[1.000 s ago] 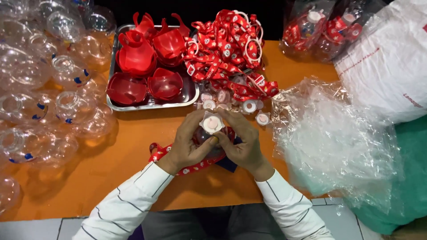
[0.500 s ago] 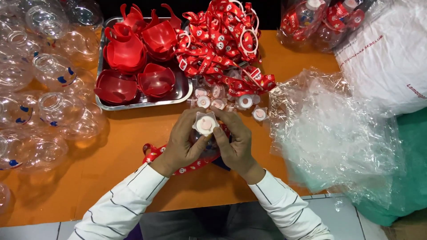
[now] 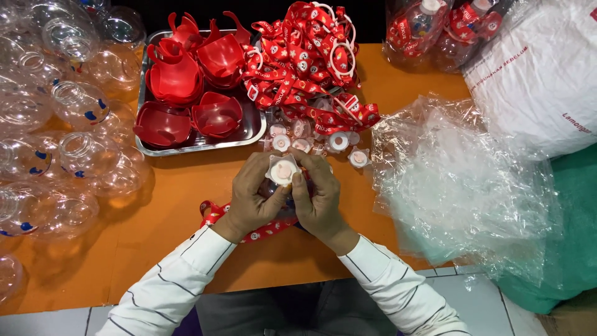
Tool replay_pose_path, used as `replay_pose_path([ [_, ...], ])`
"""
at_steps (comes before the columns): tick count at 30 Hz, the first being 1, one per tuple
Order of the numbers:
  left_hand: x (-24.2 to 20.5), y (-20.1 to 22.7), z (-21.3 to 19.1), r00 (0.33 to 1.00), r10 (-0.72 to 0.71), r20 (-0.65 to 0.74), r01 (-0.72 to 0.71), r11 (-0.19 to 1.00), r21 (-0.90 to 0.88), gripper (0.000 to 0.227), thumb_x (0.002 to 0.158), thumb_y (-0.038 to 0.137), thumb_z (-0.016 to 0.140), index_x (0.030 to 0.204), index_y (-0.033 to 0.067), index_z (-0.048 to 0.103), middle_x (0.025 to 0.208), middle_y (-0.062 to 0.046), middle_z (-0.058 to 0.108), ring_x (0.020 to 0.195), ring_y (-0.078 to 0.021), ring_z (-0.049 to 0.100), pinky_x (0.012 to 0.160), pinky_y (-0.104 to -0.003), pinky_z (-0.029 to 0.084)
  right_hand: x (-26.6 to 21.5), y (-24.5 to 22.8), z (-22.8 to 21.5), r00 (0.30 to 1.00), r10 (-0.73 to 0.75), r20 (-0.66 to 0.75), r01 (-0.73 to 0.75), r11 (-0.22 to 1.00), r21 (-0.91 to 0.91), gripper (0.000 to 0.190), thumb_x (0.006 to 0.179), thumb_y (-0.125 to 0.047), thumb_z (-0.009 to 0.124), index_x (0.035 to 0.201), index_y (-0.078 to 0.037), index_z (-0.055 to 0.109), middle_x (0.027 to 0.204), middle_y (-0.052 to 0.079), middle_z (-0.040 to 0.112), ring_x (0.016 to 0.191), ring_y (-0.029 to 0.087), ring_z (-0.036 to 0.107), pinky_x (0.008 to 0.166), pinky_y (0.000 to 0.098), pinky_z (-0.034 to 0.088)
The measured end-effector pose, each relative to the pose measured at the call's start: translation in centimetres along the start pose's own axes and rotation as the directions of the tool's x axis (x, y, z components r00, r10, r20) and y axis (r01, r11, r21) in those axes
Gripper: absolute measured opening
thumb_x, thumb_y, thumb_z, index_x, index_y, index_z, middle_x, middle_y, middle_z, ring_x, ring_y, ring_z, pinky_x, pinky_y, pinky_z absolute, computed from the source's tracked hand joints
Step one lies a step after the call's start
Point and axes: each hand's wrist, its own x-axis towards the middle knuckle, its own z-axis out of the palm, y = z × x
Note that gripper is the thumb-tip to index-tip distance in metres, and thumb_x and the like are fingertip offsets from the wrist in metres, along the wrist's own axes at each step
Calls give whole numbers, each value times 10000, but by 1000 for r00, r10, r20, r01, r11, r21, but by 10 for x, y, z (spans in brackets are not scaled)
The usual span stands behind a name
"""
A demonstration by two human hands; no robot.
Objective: Attaching red straps to clear plastic bottles and placing them into plastic bags for packaging.
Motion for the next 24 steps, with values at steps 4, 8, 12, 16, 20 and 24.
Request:
replay_pose_path([
  [4,2,3,0,1000,-18,-5,18,1000,-13,415,957,363,674,1159,1,675,1048,-160,695,930,-355,689,822,-446,552,-2,6,0,1000,-5,-7,5,1000,3,400,1052,-213,503,1339,31,635,1055,160,686,995,273,674,945,409,508],
  [8,0,4,0,999,-40,-25,39,998,-54,530,936,404,697,1276,6,616,1094,-162,675,990,-330,675,874,-454,537,-4,3,2,999,28,30,-33,983,179,500,1078,-281,438,1456,41,492,1252,183,620,1187,280,585,1053,453,440],
  [12,10,19,-6,998,-44,-38,41,996,-81,497,925,330,714,1282,2,609,1208,-198,649,1135,-382,643,972,-512,509,-7,14,-2,987,-21,161,-16,975,223,740,941,-169,515,1593,67,256,1459,204,506,1374,319,458,1186,490,323],
  [16,11,24,-5,997,-63,-47,59,995,-74,448,927,313,723,1251,14,644,1174,-148,676,1124,-357,653,972,-481,505,-5,7,1,965,-97,245,68,990,124,1029,723,-79,688,1605,72,180,1472,240,493,1410,361,455,1221,503,280],
  [20,3,15,-7,998,-36,-61,33,999,-36,407,909,238,750,1222,-5,661,1144,-170,686,1126,-389,641,979,-510,497,-8,13,4,971,-48,236,23,994,107,1158,734,-113,812,1617,67,85,1415,227,572,1351,346,527,1215,498,312],
  [24,3,17,-8,998,-54,-45,53,998,-19,410,906,209,751,1242,-3,654,1131,-182,681,1124,-397,638,1001,-520,476,-2,7,2,970,-14,244,-5,997,75,1193,715,-149,833,1617,69,82,1417,229,586,1354,371,531,1258,541,229],
])
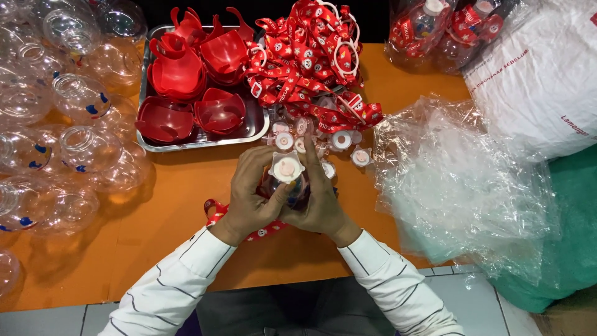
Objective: Attaching red straps to clear plastic bottles and placing them into plastic bags for packaging.
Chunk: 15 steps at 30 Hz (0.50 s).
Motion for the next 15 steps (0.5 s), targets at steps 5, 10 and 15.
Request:
replay_pose_path([
  [5,3,3,-2,1000,0,20,0,1000,22,397,913,216,744,1233,-1,655,1106,-171,686,1102,-382,650,1000,-509,473,-4,6,0,1000,-5,-10,4,997,-79,1196,720,-195,855,1618,70,110,1401,221,606,1335,379,550,1257,543,208],
  [10,4,5,-6,997,-25,78,21,998,53,407,936,235,717,1269,11,651,1116,-148,694,1099,-372,658,990,-497,474,-7,3,-2,1000,22,-19,-25,990,-142,1205,730,-244,877,1620,64,125,1409,211,602,1334,383,551,1252,560,195],
  [15,8,9,-12,991,-53,123,57,998,-29,437,907,195,733,1287,-3,649,1138,-185,702,1092,-385,663,961,-503,502,-4,1,0,1000,-16,-24,12,990,-143,1183,742,-220,881,1619,58,137,1401,208,600,1321,367,553,1229,510,298],
])
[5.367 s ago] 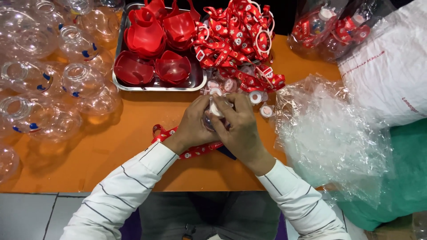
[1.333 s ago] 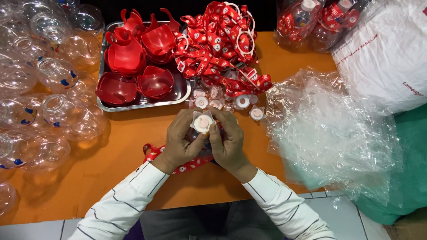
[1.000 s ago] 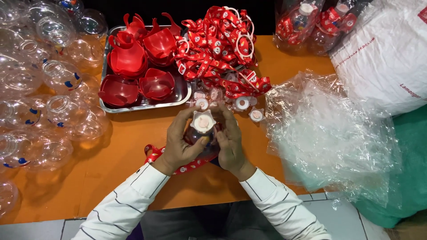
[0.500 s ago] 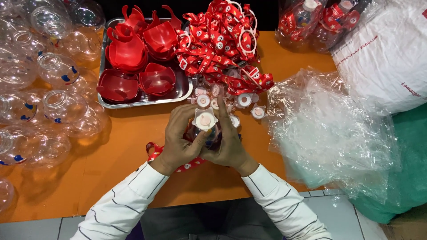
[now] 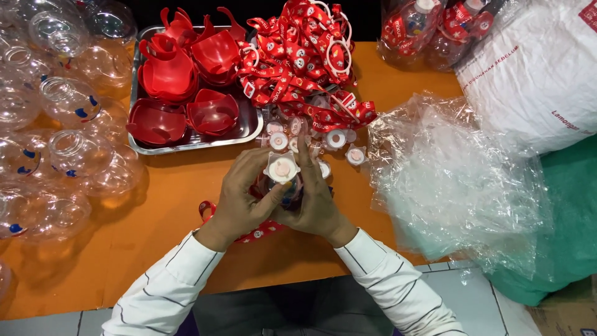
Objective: Attaching red straps to clear plastic bottles and placing them into plastic bags for packaging.
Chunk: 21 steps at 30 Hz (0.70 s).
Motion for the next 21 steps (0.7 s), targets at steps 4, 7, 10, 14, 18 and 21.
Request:
replay_pose_path([
  [4,-1,-5,3,1000,7,-15,-7,1000,-4,511,865,215,804,1299,0,641,1146,-165,698,1097,-380,659,951,-500,509,-4,10,4,999,-33,3,33,999,-17,1208,732,-249,887,1616,69,127,1400,212,602,1296,354,562,1214,497,319],
  [7,-2,-7,0,999,17,37,-15,999,-43,778,803,365,828,1433,8,541,1256,-181,663,1215,-386,610,1027,-533,475,-7,11,5,999,-16,-33,17,1000,7,1126,773,-266,861,1614,59,186,1380,212,618,1302,364,565,1192,487,341],
  [10,-4,-16,-2,999,6,54,-4,999,-43,768,787,395,837,1380,-15,575,1227,-217,667,1173,-416,630,1012,-552,494,-5,8,3,997,4,-74,-4,1000,1,1008,862,-402,745,1602,62,244,1346,198,639,1255,326,603,1119,431,431],
  [14,-3,-19,-4,998,8,55,-7,1000,-21,702,774,392,855,1289,-25,625,1223,-206,682,1173,-420,648,1014,-542,495,-5,10,2,997,-18,-75,16,1000,-23,1044,752,-313,854,1571,63,326,1310,202,659,1202,357,643,1064,455,471],
  [18,-2,-23,-7,995,22,95,-23,1000,8,661,800,416,823,1257,-21,629,1237,-197,671,1184,-419,651,1015,-522,494,1,6,-5,994,-72,-76,61,989,-138,1101,687,-409,912,1551,32,391,1306,168,664,1170,353,666,1022,464,484],
  [21,0,-17,-7,994,-29,107,32,999,-33,887,857,697,571,1364,-32,563,1272,-246,624,1179,-418,638,1019,-522,473,4,0,-9,996,-72,-54,69,996,-63,1205,657,-581,908,1561,21,386,1397,182,603,1284,368,596,1151,458,369],
])
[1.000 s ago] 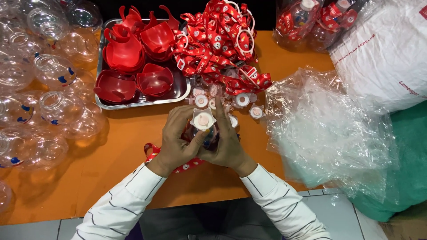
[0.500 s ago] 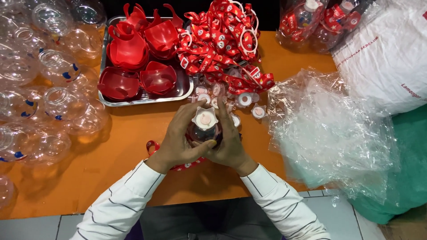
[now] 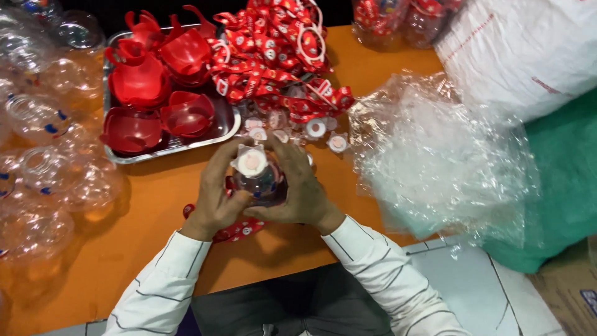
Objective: Attaching red straps to clear plastic bottles and placing them into plastic bags for packaging.
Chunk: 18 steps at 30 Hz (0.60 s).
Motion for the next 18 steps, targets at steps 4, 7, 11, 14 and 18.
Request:
replay_pose_path([
  [4,-3,-12,-3,999,5,-48,-5,1000,18,1103,857,906,256,1426,8,552,1265,-190,645,1126,-317,657,1007,-444,484,-7,7,-1,1000,14,-2,-13,995,95,1097,786,-640,761,1580,7,366,1429,158,575,1318,349,563,1153,465,353],
  [7,-10,-25,-4,992,15,-123,-6,997,72,1144,896,884,138,1442,-48,514,1260,-226,631,1104,-344,646,990,-467,490,-9,13,-1,991,56,-119,-47,996,77,893,907,-564,691,1568,-30,417,1392,116,589,1286,307,569,1140,430,371],
  [11,-12,-29,-6,981,57,-183,-32,990,135,1083,954,803,122,1400,-92,536,1200,-230,606,1038,-356,653,941,-453,515,-8,7,-13,972,67,-226,-82,995,-59,552,987,-343,639,1434,-29,562,1246,119,634,1152,335,623,1057,445,441],
  [14,-14,-26,-9,964,136,-230,-92,977,193,1017,1004,731,127,1344,-129,548,1190,-248,575,1032,-380,643,927,-464,522,-20,5,-23,965,26,-259,-77,979,-187,389,988,-234,646,1330,-48,644,1189,127,650,1092,359,649,996,458,481],
  [18,-27,-8,-18,942,214,-258,-134,946,296,952,1047,652,124,1212,-144,620,1193,-272,567,1160,-442,601,969,-475,510,-47,-21,-44,964,16,-264,-105,939,-327,270,896,-153,736,1156,-83,746,1140,95,682,1043,327,678,925,432,511],
])
